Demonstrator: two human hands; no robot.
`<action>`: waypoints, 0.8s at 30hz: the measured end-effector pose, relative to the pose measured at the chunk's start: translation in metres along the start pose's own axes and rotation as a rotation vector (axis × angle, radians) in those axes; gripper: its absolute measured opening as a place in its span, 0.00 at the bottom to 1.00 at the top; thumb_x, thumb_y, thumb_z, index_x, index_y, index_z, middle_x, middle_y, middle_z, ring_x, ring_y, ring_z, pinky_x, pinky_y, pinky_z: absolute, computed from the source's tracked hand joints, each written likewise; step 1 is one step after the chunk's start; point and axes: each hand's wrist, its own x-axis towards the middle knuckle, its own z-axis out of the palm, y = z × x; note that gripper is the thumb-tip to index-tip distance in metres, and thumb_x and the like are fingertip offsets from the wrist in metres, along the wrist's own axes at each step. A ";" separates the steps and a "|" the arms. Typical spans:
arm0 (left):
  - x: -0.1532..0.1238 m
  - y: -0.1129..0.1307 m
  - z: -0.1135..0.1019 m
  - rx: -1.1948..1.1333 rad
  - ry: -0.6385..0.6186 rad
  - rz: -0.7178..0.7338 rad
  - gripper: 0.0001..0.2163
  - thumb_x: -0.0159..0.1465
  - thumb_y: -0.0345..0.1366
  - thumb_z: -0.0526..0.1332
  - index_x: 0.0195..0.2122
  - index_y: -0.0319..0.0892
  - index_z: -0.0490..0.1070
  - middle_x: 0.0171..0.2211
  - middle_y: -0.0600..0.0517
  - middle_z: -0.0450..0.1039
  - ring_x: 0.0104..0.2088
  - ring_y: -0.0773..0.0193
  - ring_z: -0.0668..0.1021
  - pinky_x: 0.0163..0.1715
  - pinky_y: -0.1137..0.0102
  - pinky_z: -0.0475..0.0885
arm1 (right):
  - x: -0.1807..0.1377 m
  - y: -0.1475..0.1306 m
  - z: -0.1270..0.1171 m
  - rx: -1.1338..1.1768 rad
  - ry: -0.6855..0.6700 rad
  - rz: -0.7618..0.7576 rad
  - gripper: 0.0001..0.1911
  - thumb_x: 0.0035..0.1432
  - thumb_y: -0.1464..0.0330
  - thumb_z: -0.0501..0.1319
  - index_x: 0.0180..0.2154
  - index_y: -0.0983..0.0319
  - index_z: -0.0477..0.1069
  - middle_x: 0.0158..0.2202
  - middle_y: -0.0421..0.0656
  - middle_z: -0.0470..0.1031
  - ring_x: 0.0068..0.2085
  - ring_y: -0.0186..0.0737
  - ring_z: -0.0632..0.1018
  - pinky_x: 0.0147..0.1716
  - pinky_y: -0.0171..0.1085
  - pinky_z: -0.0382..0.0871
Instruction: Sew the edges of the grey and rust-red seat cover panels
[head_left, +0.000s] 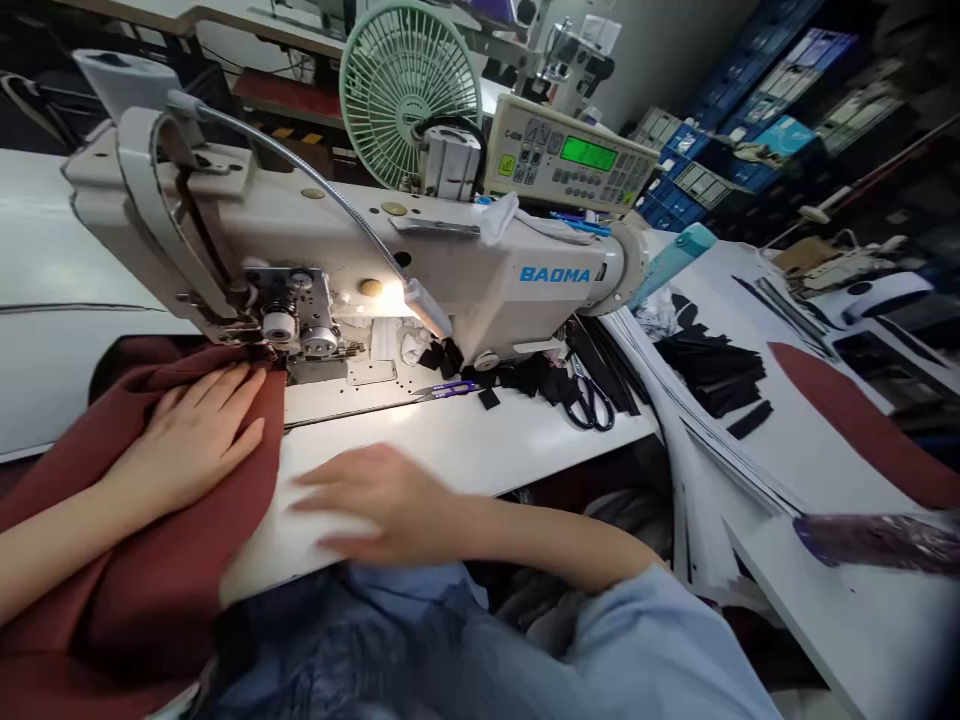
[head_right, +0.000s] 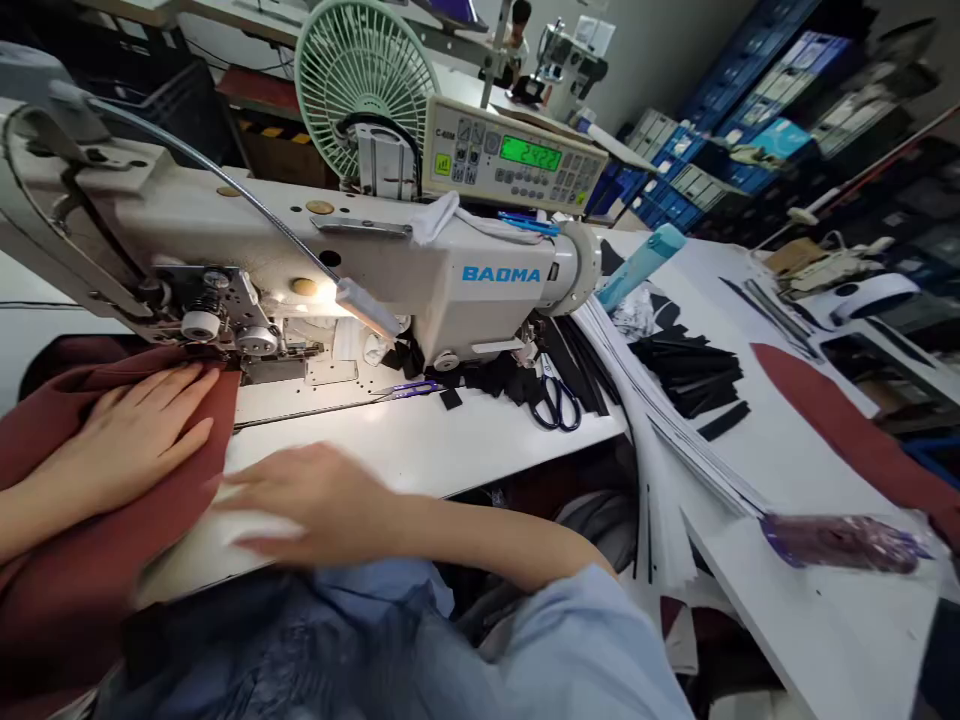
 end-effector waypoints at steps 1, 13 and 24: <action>0.000 0.000 0.000 0.002 0.016 0.005 0.31 0.70 0.43 0.36 0.66 0.30 0.57 0.67 0.36 0.58 0.66 0.45 0.62 0.61 0.50 0.60 | -0.026 0.022 -0.013 0.003 0.088 0.228 0.18 0.72 0.60 0.49 0.56 0.57 0.70 0.59 0.42 0.72 0.58 0.31 0.71 0.55 0.33 0.65; 0.005 -0.005 0.008 -0.007 0.059 0.068 0.33 0.67 0.43 0.36 0.63 0.23 0.61 0.65 0.34 0.61 0.65 0.45 0.65 0.63 0.53 0.59 | -0.215 0.205 -0.125 -0.208 0.457 1.589 0.09 0.49 0.69 0.69 0.34 0.66 0.74 0.35 0.49 0.77 0.37 0.43 0.75 0.37 0.37 0.63; 0.004 -0.010 0.020 -0.074 0.109 0.056 0.32 0.67 0.45 0.40 0.64 0.27 0.60 0.66 0.35 0.59 0.65 0.44 0.64 0.64 0.51 0.60 | -0.185 0.097 -0.099 0.161 1.053 1.077 0.14 0.62 0.55 0.58 0.40 0.58 0.62 0.25 0.35 0.69 0.20 0.31 0.67 0.19 0.31 0.60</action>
